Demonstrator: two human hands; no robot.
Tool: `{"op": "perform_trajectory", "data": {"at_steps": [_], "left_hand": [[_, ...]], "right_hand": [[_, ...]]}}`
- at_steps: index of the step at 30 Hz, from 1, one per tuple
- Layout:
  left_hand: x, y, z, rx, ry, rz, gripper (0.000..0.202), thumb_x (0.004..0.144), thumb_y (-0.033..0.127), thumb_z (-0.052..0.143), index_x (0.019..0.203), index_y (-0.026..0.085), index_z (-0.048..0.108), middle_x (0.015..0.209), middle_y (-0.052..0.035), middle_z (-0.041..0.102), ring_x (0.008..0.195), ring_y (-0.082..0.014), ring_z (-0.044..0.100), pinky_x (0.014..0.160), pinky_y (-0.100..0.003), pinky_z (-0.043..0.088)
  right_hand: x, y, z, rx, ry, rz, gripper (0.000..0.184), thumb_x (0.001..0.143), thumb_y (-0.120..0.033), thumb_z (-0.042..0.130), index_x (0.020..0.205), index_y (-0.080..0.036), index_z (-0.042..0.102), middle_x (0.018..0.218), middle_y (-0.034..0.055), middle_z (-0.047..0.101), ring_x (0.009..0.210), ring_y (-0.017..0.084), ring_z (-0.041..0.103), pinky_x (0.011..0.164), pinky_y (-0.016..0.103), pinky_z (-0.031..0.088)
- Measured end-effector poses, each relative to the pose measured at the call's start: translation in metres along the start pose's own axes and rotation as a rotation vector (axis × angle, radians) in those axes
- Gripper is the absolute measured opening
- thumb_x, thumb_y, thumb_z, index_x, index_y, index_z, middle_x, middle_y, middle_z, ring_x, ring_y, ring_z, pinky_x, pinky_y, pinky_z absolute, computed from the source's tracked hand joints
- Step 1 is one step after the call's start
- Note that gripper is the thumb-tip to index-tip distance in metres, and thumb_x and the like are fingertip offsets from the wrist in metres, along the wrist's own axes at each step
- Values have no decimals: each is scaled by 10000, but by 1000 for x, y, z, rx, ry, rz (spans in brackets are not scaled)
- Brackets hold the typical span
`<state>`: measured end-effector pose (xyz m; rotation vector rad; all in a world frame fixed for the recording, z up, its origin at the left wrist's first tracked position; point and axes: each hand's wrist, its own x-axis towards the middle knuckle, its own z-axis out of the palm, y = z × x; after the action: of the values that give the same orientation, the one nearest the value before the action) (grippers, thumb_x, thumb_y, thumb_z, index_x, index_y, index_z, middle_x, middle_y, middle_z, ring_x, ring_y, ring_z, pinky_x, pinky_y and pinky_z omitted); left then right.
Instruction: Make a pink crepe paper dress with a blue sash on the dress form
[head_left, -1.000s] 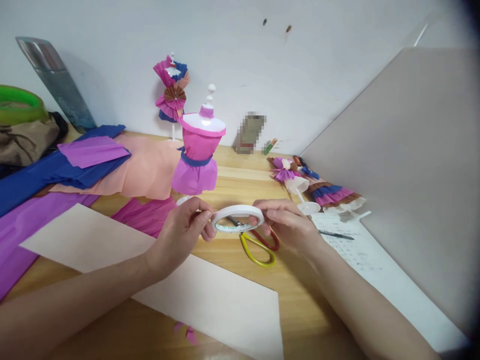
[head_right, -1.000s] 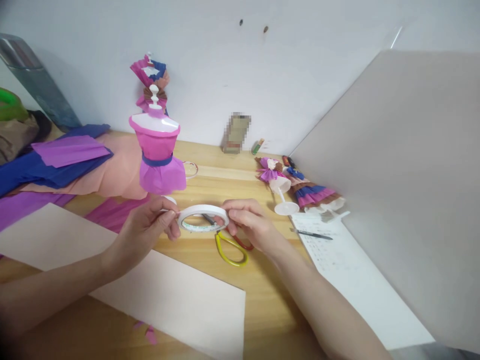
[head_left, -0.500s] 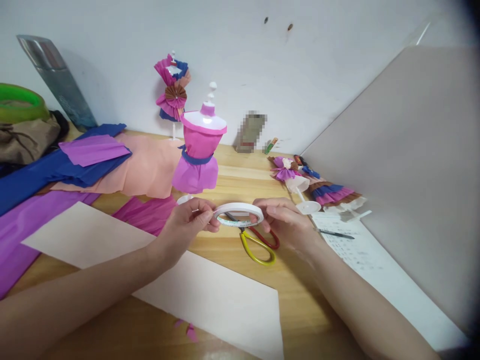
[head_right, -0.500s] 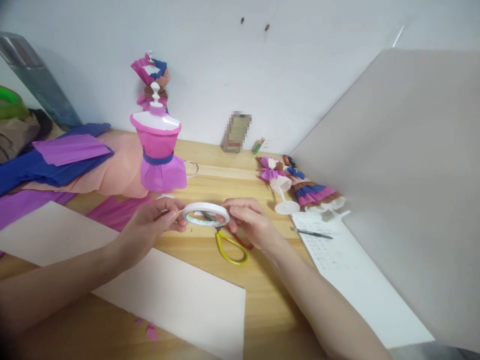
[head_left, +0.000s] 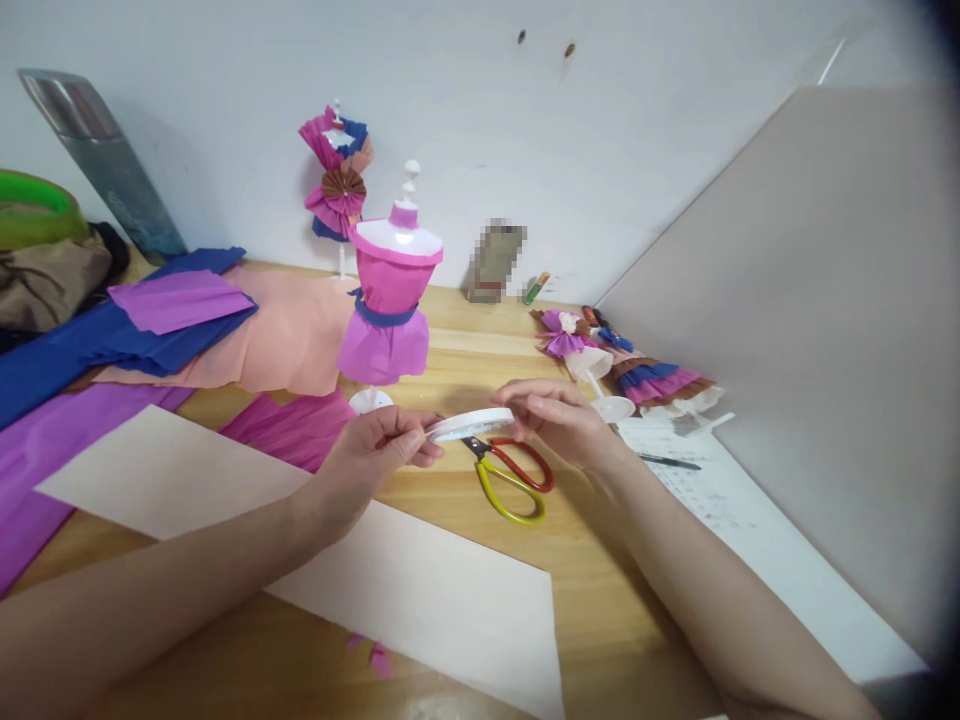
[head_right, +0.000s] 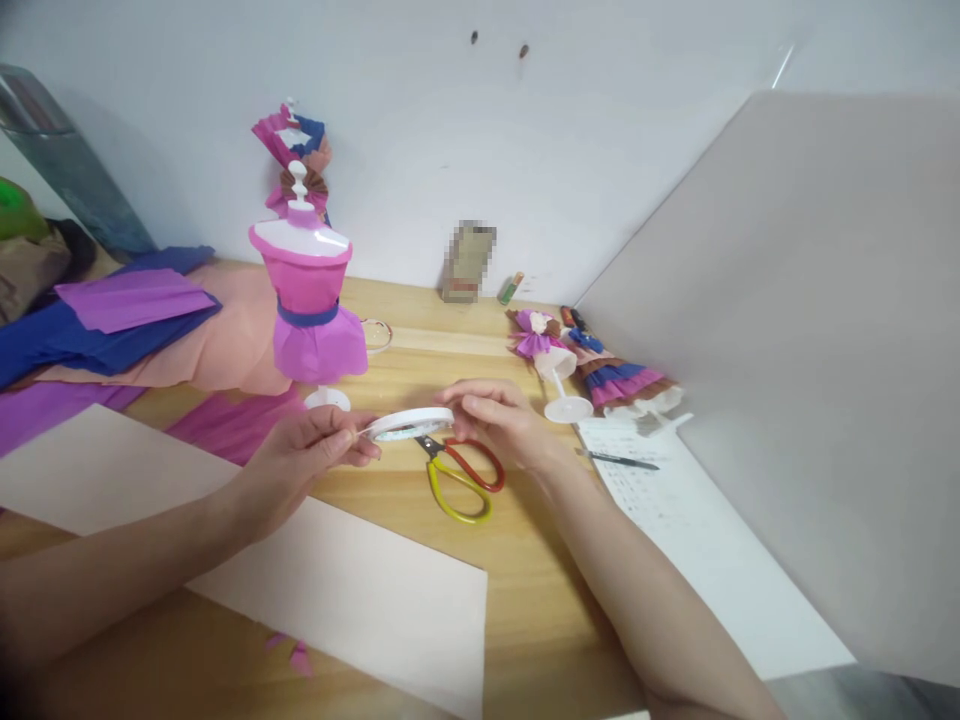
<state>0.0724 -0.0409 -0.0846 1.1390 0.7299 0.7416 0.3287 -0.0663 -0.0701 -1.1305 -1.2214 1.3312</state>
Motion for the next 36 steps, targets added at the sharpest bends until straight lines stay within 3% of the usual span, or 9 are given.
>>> {"op": "perform_trajectory", "data": {"at_steps": [6,11,13,16,20,24,27,30,36], "left_hand": [[-3,-8,6,3,-34,-32,383,720,526,737,769,161,634,917,-91,750,954,-214,675,942,-366,491],[-4,-7,8,-26,-9,-35,379,696,514,758,733,155,644,816,-77,743,1066,-240,647,889,-328,532],[-3,-3,7,-47,22,-33,392,670,521,776,709,156,637,784,-58,735,1016,-226,667,894,-329,537],[1,1,5,-68,63,-29,416,625,529,804,703,155,638,831,-40,738,872,-181,689,920,-350,536],[4,0,4,-37,74,-2,417,630,532,800,701,151,647,811,-46,735,914,-184,678,953,-349,523],[6,0,4,-62,74,-22,432,604,535,817,675,150,635,832,-59,740,1023,-224,665,954,-353,524],[7,2,4,-110,80,-26,445,567,530,841,645,146,629,843,-64,740,1094,-240,640,967,-341,519],[8,4,3,-158,87,-14,432,568,499,856,633,139,627,900,-55,741,1027,-207,665,996,-334,500],[8,-2,1,-199,80,38,366,635,447,841,681,142,646,902,-36,740,857,-154,688,962,-345,516]], "right_hand": [[-1,-7,-2,-309,12,84,401,808,-477,629,1025,-144,688,444,-21,576,405,118,510,431,236,323],[-1,-13,-8,-828,174,115,213,822,-350,552,857,-156,632,507,-25,569,433,121,531,484,249,381],[-4,-18,-8,-937,79,176,146,776,-309,600,762,-165,622,574,-7,615,468,126,553,487,246,384],[-11,-24,2,-1028,-308,316,123,754,-301,635,820,-198,646,645,-13,660,541,135,585,504,232,373],[-13,-19,16,-1348,-272,253,90,690,-234,654,767,-211,616,662,-11,658,546,129,545,506,244,302],[-9,-14,10,-1316,-261,216,74,738,-227,598,805,-206,620,679,-6,667,560,132,558,521,242,322],[-7,-14,0,-1251,-163,222,141,783,-317,608,857,-203,642,736,4,686,604,140,584,523,235,335],[-6,-11,-1,-1221,-117,182,163,801,-346,618,878,-207,651,733,0,678,598,135,572,525,234,329],[9,11,10,-1234,36,-51,58,839,-192,571,821,-176,624,823,27,607,669,122,552,628,223,372]]}}
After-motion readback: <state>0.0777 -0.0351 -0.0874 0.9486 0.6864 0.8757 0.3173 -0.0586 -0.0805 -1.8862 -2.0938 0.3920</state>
